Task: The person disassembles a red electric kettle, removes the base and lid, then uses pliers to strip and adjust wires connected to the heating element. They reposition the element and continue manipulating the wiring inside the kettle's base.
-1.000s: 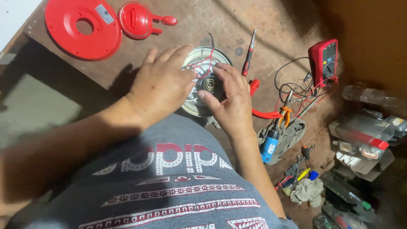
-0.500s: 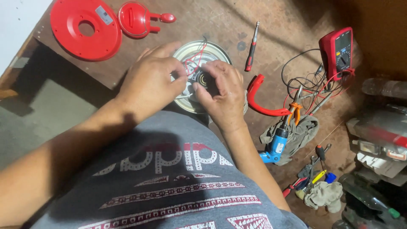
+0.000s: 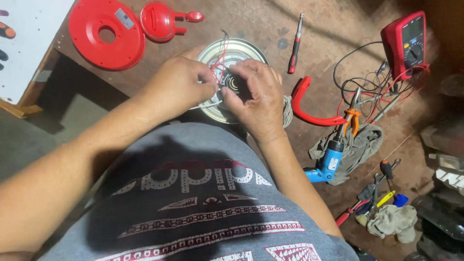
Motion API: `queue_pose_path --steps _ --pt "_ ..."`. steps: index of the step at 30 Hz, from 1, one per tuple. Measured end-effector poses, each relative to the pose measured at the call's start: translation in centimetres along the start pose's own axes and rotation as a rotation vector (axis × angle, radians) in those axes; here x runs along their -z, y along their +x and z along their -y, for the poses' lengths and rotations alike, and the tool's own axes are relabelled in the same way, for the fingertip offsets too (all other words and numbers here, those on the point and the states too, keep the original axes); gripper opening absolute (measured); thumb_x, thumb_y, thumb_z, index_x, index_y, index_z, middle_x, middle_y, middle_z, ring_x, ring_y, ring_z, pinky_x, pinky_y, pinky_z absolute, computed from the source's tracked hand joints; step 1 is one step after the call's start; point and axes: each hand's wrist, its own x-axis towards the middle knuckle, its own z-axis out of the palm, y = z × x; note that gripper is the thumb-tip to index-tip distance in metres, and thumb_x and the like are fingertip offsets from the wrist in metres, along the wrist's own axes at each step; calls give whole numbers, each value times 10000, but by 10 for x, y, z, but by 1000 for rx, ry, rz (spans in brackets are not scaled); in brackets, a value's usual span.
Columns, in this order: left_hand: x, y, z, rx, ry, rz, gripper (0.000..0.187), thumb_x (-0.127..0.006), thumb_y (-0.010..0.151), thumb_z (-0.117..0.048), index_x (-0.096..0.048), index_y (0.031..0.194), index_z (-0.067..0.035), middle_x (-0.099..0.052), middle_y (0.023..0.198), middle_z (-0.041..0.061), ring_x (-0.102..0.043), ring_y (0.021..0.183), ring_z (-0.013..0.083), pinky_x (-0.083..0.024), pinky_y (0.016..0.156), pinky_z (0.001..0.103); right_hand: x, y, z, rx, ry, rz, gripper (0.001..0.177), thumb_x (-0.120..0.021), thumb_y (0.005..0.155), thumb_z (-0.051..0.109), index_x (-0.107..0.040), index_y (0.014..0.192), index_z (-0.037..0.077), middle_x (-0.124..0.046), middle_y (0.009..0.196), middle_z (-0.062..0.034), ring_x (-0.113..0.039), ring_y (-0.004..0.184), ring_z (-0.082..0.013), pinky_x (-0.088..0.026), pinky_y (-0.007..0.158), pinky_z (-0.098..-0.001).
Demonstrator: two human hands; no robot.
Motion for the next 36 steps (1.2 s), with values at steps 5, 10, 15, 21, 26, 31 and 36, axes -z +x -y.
queue_pose_path --steps 5,10,15,21,26,31,36 --pt "-2 -6 -2 -32 37 -83 116 -803 959 -147 -916 939 -160 -817 1471 52 -794 1240 261 -565 1043 378 0 1 2 -28 -5 4 410 -954 1016 272 -806 1380 154 -780 1373 -61 -750 1327 -294 -490 1161 -490" --pt "-14 -22 -7 40 -40 -162 227 -887 1018 -207 -926 1230 -136 -617 1760 137 -686 1524 292 -475 1291 373 0 3 4 -42 9 -8 393 -929 1031 271 -794 1385 163 -772 1374 -49 -749 1304 -282 -489 1163 -481" --pt "-16 -22 -11 187 -184 -162 319 -822 1066 -256 -911 1364 -185 -490 1862 155 -521 1687 276 -363 1390 394 0 4 3 -31 3 -15 378 -916 1045 269 -789 1383 156 -776 1371 -58 -757 1313 -283 -497 1149 -487" --pt "-19 -19 -1 145 -88 -203 88 -880 998 -242 -903 1083 -237 -609 1745 146 -578 1623 290 -406 1326 443 1 3 6 -40 9 2 409 -940 1018 257 -792 1387 159 -764 1383 -63 -745 1323 -289 -487 1172 -495" --pt "-5 -25 -11 119 3 -199 70 -932 970 -214 -923 1039 -204 -667 1691 154 -629 1553 332 -469 1272 472 -2 2 1 -46 -2 -27 409 -945 1027 256 -784 1390 156 -772 1388 -72 -749 1337 -290 -493 1170 -492" --pt "-2 -26 -7 56 131 -173 70 -989 920 -202 -935 965 -199 -694 1649 190 -596 1527 409 -402 1272 584 -1 5 7 -38 -8 -23 400 -952 1028 262 -785 1374 151 -772 1361 -57 -753 1317 -291 -500 1160 -498" --pt "-2 -18 -1 143 72 -143 152 -1035 881 -244 -913 971 -229 -694 1602 125 -634 1474 337 -485 1220 474 1 6 8 -45 4 30 395 -928 1034 292 -797 1390 183 -756 1373 -45 -739 1328 -286 -480 1161 -507"
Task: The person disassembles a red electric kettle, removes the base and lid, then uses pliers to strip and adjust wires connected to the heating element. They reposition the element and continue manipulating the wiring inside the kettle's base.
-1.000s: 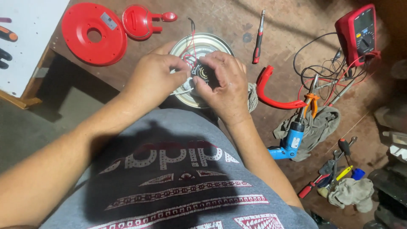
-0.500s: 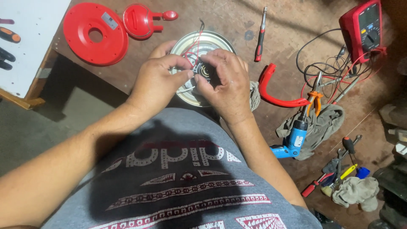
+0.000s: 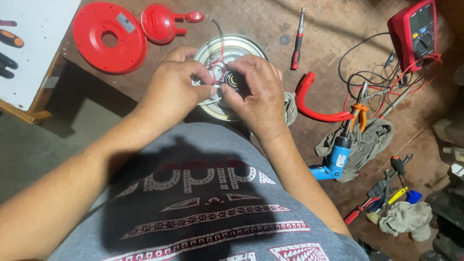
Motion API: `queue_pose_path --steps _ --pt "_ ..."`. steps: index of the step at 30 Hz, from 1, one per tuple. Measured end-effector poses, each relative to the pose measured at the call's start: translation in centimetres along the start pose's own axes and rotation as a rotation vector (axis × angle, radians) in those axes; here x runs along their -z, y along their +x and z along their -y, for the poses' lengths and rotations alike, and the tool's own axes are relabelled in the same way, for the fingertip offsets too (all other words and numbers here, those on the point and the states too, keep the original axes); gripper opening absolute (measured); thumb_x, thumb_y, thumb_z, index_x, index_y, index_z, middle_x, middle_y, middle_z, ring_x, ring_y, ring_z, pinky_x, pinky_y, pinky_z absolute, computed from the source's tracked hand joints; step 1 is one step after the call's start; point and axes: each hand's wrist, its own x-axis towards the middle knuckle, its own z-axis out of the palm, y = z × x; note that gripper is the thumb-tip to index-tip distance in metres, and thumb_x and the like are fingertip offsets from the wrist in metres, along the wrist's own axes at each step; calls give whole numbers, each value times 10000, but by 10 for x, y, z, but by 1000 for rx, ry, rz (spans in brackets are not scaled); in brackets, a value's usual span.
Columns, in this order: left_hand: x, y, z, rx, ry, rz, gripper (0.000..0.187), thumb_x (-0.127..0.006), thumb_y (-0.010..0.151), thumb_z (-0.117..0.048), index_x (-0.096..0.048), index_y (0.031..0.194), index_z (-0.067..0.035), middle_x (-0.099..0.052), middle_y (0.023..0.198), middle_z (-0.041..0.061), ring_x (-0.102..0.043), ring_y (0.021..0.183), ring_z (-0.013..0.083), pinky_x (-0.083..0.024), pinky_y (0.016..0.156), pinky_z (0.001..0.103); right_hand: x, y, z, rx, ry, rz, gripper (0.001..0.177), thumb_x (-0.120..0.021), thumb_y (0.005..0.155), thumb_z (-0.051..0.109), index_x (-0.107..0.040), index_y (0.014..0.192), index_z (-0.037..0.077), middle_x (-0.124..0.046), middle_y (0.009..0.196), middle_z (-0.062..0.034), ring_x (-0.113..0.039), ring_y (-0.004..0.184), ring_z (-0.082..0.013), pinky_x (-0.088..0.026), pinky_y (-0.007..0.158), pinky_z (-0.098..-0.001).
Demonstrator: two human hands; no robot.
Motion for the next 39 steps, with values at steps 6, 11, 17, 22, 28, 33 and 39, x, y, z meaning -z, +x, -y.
queue_pose_path --steps 6,11,17,22,28,33,39 --pt "3 8 -9 -62 171 41 46 -932 976 -308 -912 952 -274 -718 1638 103 -608 1501 385 -307 1252 701 -2 0 -2 7 -16 -4 400 -933 1031 296 -794 1388 184 -751 1381 -37 -735 1322 -283 -486 1170 -507" --pt "15 16 -11 -123 19 134 96 -865 1042 -223 -918 978 -175 -783 1440 37 -724 1288 252 -557 1092 427 0 1 0 7 -18 -3 394 -924 1036 270 -794 1394 171 -755 1385 -47 -733 1340 -285 -482 1173 -511" --pt "20 30 -7 6 21 266 114 -889 1014 -319 -894 968 -215 -751 1334 -54 -741 1180 161 -529 1004 340 -2 0 -2 10 -23 -7 403 -931 1027 287 -795 1390 177 -754 1376 -48 -732 1328 -291 -479 1173 -517" --pt "19 28 -7 -22 -40 200 129 -961 979 -301 -889 921 -211 -801 1250 -71 -742 1148 148 -518 1013 325 -5 -1 -4 9 -27 -18 400 -938 1025 290 -800 1381 170 -757 1381 -59 -734 1333 -302 -481 1173 -519" --pt "22 19 -3 -4 -39 172 104 -901 998 -336 -953 1068 -280 -676 1730 203 -570 1672 237 -364 1319 390 -2 -1 -3 7 -25 3 402 -931 1033 292 -798 1391 167 -754 1386 -48 -728 1330 -297 -477 1176 -514" --pt "13 3 2 -96 -84 23 175 -924 1010 -172 -940 1184 -181 -688 1695 173 -705 1488 323 -507 1274 438 -3 -2 -3 13 -35 -1 418 -949 1038 281 -788 1406 166 -751 1406 -61 -723 1350 -308 -482 1173 -521" --pt "-10 -6 8 -166 136 -124 231 -878 1081 -358 -944 1260 -227 -663 1718 211 -600 1563 435 -294 1316 684 -4 0 -2 11 -29 -10 398 -927 1059 298 -795 1418 188 -757 1408 -53 -732 1356 -291 -481 1176 -504"
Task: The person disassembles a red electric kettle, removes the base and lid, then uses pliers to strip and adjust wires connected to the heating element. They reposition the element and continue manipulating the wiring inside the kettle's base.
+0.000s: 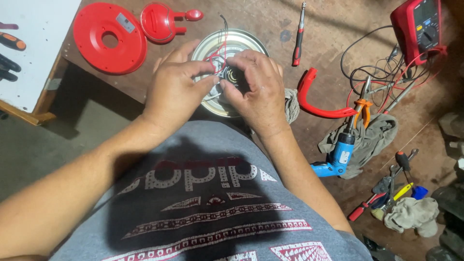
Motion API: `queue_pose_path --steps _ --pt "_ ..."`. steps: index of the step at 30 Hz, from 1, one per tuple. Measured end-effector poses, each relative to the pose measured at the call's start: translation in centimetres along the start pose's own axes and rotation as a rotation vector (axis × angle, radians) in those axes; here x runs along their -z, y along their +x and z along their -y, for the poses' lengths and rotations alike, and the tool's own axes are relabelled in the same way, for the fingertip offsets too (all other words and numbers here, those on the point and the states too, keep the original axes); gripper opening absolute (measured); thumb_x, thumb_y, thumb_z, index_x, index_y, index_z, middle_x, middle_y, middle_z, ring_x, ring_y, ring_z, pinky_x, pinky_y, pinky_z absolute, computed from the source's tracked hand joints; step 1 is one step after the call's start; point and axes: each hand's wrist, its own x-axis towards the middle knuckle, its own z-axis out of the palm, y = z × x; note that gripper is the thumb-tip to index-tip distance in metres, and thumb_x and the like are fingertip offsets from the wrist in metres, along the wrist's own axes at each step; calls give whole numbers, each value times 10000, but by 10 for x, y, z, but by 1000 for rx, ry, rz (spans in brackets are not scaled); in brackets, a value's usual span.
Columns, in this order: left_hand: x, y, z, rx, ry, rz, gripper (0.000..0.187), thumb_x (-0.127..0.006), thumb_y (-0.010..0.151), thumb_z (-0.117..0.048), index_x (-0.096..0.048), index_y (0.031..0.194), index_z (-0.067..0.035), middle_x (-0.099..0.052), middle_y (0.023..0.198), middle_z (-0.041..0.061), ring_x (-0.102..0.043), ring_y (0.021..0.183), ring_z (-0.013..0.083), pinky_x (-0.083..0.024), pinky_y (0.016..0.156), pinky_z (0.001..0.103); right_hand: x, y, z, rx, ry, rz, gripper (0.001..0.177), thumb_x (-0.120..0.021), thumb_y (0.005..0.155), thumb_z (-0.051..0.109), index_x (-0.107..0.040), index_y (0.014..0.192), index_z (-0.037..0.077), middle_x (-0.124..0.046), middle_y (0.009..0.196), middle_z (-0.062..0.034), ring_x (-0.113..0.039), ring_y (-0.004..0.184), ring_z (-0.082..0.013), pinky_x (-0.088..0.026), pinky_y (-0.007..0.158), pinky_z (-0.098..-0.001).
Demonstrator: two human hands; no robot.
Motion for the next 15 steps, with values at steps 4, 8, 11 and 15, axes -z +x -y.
queue_pose_path --steps 4,8,11,15 --pt "0 12 9 8 -206 1 144 -855 1060 -186 -947 1162 -143 -700 1646 208 -661 1523 359 -472 1298 464 2 0 2 -10 8 13 402 -919 1061 308 -794 1417 169 -757 1406 -56 -726 1363 -295 -473 1170 -510" --pt "12 24 4 37 -211 149 36 -937 973 -199 -944 998 -174 -736 1631 110 -747 1383 266 -513 1193 380 3 0 -2 -1 10 18 396 -911 1054 311 -794 1403 165 -749 1409 -68 -720 1363 -306 -476 1167 -516" --pt "15 30 2 46 -231 209 41 -957 957 -182 -932 930 -166 -795 1465 32 -743 1276 216 -531 1097 363 2 0 0 2 12 22 400 -912 1052 310 -791 1402 158 -749 1410 -71 -721 1359 -312 -482 1169 -526" --pt "19 38 -9 211 -265 263 128 -986 943 -216 -903 853 -183 -815 1189 -116 -759 1027 114 -538 933 288 4 2 1 15 13 13 381 -913 1054 293 -799 1389 151 -757 1395 -66 -729 1354 -308 -486 1163 -521"
